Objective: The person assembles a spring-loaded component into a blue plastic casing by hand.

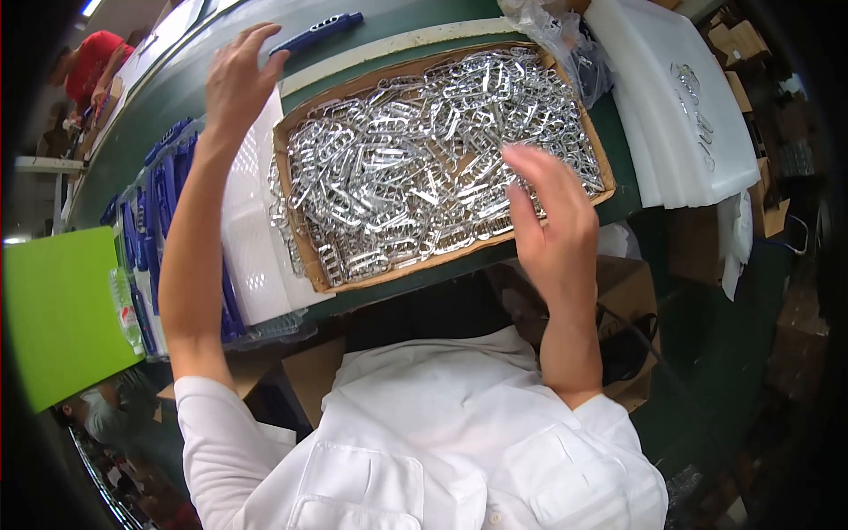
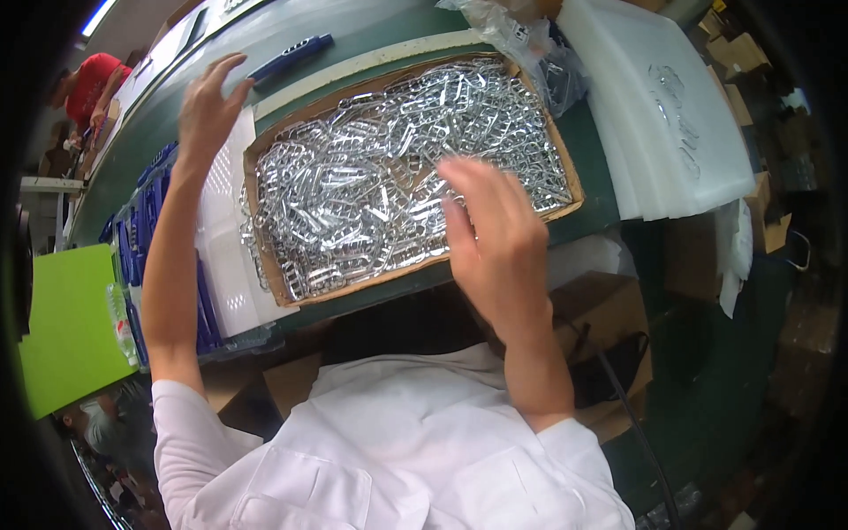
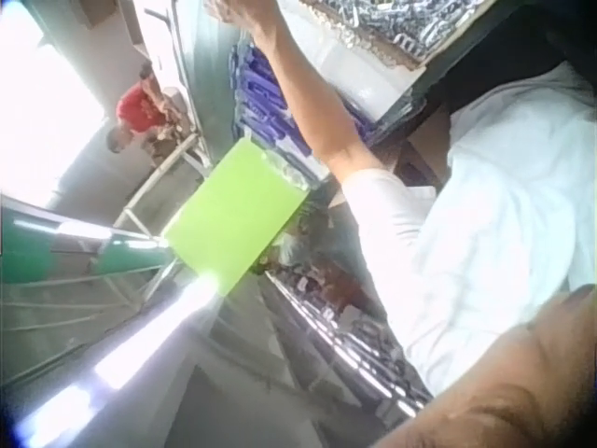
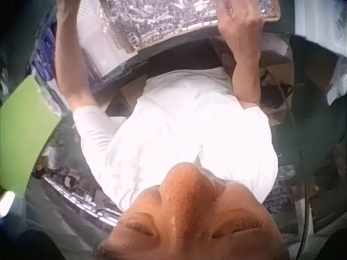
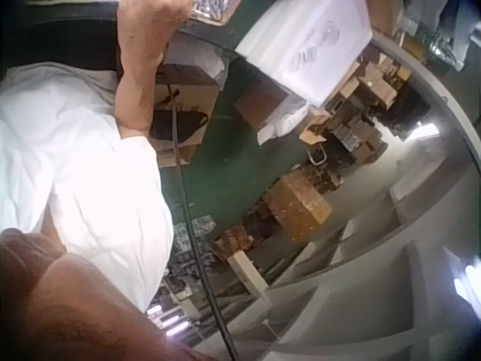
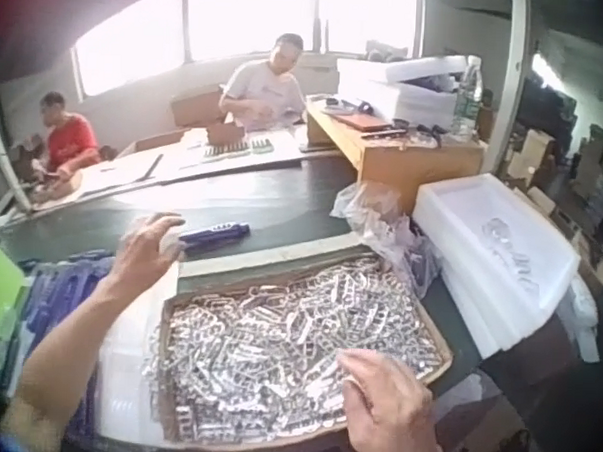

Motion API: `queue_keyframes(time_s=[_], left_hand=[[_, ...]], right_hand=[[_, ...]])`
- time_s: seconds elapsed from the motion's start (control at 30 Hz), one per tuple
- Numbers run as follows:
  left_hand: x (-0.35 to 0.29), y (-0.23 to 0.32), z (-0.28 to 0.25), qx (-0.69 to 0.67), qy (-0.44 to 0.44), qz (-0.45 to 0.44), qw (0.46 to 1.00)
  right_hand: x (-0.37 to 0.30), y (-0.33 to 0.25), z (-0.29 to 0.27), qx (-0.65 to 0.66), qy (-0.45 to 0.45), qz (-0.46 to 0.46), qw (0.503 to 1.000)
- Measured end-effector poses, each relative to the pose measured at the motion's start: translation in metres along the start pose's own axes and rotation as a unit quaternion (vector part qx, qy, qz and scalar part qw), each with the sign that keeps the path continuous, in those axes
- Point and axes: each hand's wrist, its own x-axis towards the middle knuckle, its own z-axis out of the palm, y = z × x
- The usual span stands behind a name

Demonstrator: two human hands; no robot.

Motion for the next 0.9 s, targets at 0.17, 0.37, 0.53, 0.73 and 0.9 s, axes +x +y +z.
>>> queue_keyframes(time_s=[0.17,0.37,0.53,0.73,0.9], left_hand=[[-0.113,0.060,-0.182,-0.099,0.072,-0.049,0.991],[-0.340,0.107,-0.308,-0.070,0.171,-0.214,0.959],[-0.536,0.150,-0.300,-0.063,-0.002,-0.643,0.763],[-0.782,0.185,-0.200,-0.139,-0.265,-0.644,0.705],[-0.817,0.193,-0.127,-0.208,-0.379,-0.605,0.669]], right_hand=[[0.073,0.038,0.077,-0.108,-0.092,-0.055,0.988],[0.106,0.097,0.110,-0.216,-0.206,-0.090,0.950],[0.120,0.081,0.117,-0.232,-0.284,-0.005,0.930],[0.120,0.095,0.103,-0.147,-0.198,-0.014,0.969],[0.108,0.122,0.088,-0.105,-0.104,-0.026,0.989]])
